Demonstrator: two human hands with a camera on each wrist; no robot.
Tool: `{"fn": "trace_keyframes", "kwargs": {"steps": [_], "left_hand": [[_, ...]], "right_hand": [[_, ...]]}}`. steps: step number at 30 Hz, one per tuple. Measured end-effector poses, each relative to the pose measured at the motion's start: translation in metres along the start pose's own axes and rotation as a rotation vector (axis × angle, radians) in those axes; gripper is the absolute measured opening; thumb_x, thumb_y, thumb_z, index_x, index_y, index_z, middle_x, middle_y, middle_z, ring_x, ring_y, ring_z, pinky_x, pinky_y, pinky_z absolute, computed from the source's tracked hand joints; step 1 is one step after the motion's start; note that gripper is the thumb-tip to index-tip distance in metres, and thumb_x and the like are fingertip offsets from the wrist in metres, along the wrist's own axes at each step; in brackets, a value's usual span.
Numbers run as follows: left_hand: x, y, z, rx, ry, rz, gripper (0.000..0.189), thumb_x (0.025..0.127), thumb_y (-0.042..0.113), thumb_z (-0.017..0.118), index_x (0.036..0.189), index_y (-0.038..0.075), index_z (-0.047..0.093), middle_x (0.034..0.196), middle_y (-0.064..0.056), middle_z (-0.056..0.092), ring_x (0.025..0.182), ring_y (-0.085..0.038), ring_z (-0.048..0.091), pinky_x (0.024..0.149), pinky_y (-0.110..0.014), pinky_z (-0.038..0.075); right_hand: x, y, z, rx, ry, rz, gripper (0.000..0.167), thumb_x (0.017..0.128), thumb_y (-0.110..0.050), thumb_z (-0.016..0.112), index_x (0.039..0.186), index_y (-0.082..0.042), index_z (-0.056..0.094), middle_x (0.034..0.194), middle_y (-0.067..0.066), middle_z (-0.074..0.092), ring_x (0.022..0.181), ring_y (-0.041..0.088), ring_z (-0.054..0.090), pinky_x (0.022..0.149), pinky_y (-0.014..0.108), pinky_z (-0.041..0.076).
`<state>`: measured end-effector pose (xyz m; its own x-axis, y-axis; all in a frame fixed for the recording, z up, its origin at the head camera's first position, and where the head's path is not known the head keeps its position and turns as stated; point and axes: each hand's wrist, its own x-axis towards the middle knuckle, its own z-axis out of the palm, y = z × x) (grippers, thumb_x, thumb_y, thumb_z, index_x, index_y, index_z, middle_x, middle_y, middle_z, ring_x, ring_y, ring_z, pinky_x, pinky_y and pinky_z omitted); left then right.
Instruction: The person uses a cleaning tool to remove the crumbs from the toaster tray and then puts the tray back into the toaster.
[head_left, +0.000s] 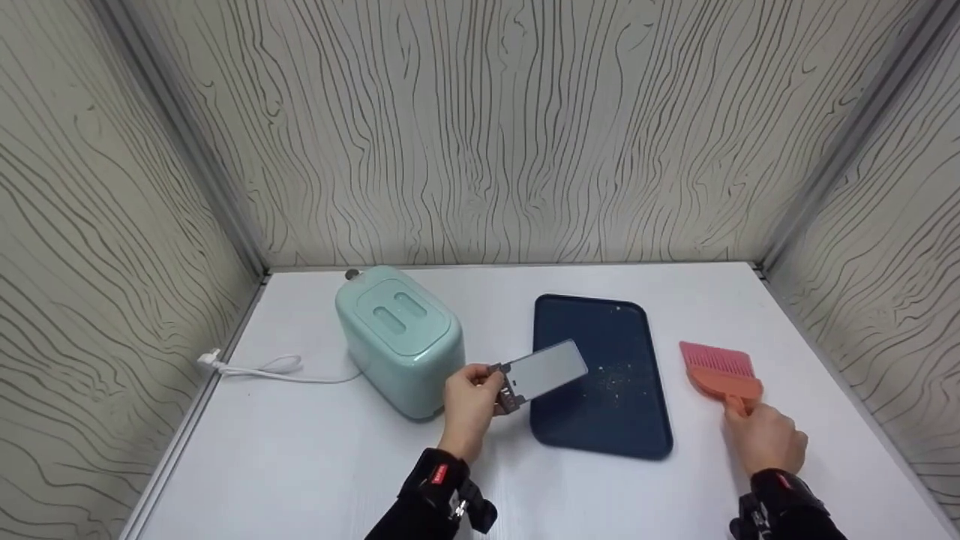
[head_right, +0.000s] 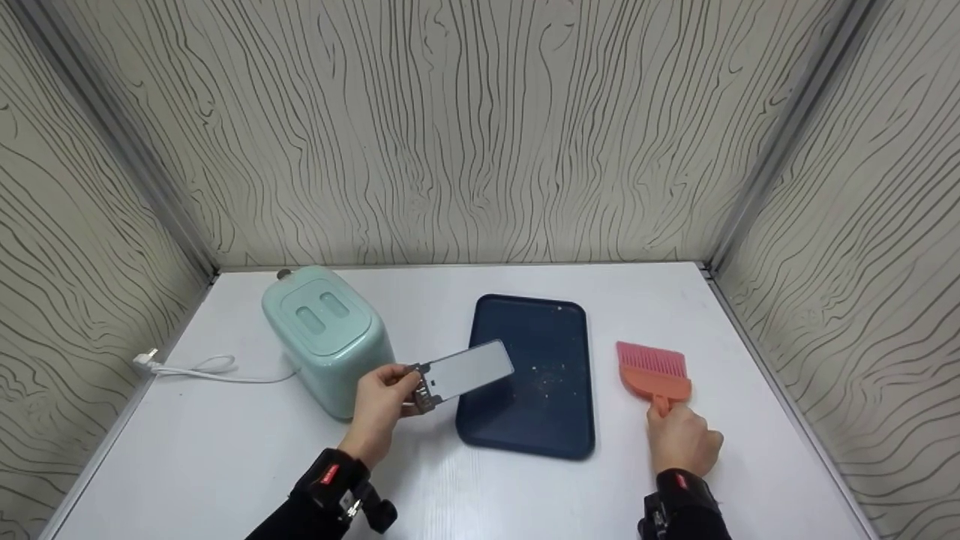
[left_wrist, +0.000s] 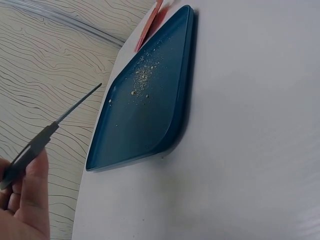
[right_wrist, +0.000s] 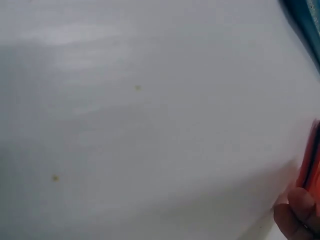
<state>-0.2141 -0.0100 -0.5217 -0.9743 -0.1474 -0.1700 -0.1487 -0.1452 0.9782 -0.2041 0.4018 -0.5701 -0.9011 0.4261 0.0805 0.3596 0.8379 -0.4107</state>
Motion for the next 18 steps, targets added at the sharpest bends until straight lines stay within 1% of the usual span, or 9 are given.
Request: {"fn": "trace_keyframes", "kwargs": {"steps": [2,3,6,10,15,18], "left_hand": [[0.0,0.0,0.0,0.003,0.002,-0.006,0.012,0.094,0.002,0.063,0.102,-0.006,0.066,0.086,-0.008,0.06,0.067,-0.015,0.064,0.06,-0.031,0.062],[0.0,0.0,0.0,0.006,0.005,-0.009,0.012,0.093,0.002,0.063,0.102,-0.006,0.066,0.086,-0.008,0.06,0.067,-0.015,0.064,0.06,-0.03,0.062],[0.0,0.001,0.0,0.01,0.007,-0.009,0.013,0.093,0.003,0.064,0.102,-0.006,0.066,0.086,-0.008,0.06,0.066,-0.015,0.063,0.06,-0.03,0.062],[-0.001,0.002,0.0,0.003,0.002,-0.003,0.012,0.093,0.003,0.064,0.101,-0.006,0.066,0.086,-0.008,0.06,0.067,-0.015,0.063,0.06,-0.031,0.062],[0.001,0.001,-0.001,-0.02,-0.002,-0.023,0.01,0.095,0.002,0.063,0.101,-0.006,0.066,0.087,-0.009,0.061,0.068,-0.016,0.064,0.061,-0.031,0.062],[0.002,0.001,-0.002,-0.026,-0.006,-0.03,0.011,0.095,0.001,0.062,0.102,-0.006,0.065,0.088,-0.01,0.062,0.069,-0.017,0.065,0.062,-0.031,0.062]], "right_hand": [[-0.001,0.0,0.002,-0.052,-0.009,-0.021,0.046,0.102,-0.034,0.055,0.068,-0.003,0.05,0.062,0.012,0.051,0.062,0.031,0.051,0.069,0.052,0.041],[-0.002,0.0,0.002,-0.072,-0.014,-0.03,0.045,0.101,-0.032,0.056,0.066,-0.005,0.046,0.061,0.01,0.05,0.061,0.03,0.05,0.07,0.053,0.041],[-0.004,0.0,0.006,-0.108,-0.006,-0.044,0.043,0.099,-0.028,0.057,0.064,-0.008,0.042,0.058,0.008,0.046,0.058,0.029,0.047,0.069,0.051,0.039],[-0.006,0.003,0.012,-0.112,0.054,-0.076,0.043,0.096,-0.022,0.059,0.06,-0.009,0.039,0.055,0.007,0.043,0.055,0.029,0.044,0.066,0.049,0.036],[-0.007,0.006,0.017,-0.167,0.133,-0.172,0.047,0.093,-0.017,0.066,0.055,-0.01,0.038,0.054,0.006,0.041,0.052,0.028,0.042,0.065,0.052,0.039],[-0.008,0.007,0.018,-0.2,0.142,-0.195,0.048,0.092,-0.017,0.068,0.054,-0.01,0.04,0.053,0.006,0.041,0.051,0.028,0.043,0.065,0.053,0.039]]}}
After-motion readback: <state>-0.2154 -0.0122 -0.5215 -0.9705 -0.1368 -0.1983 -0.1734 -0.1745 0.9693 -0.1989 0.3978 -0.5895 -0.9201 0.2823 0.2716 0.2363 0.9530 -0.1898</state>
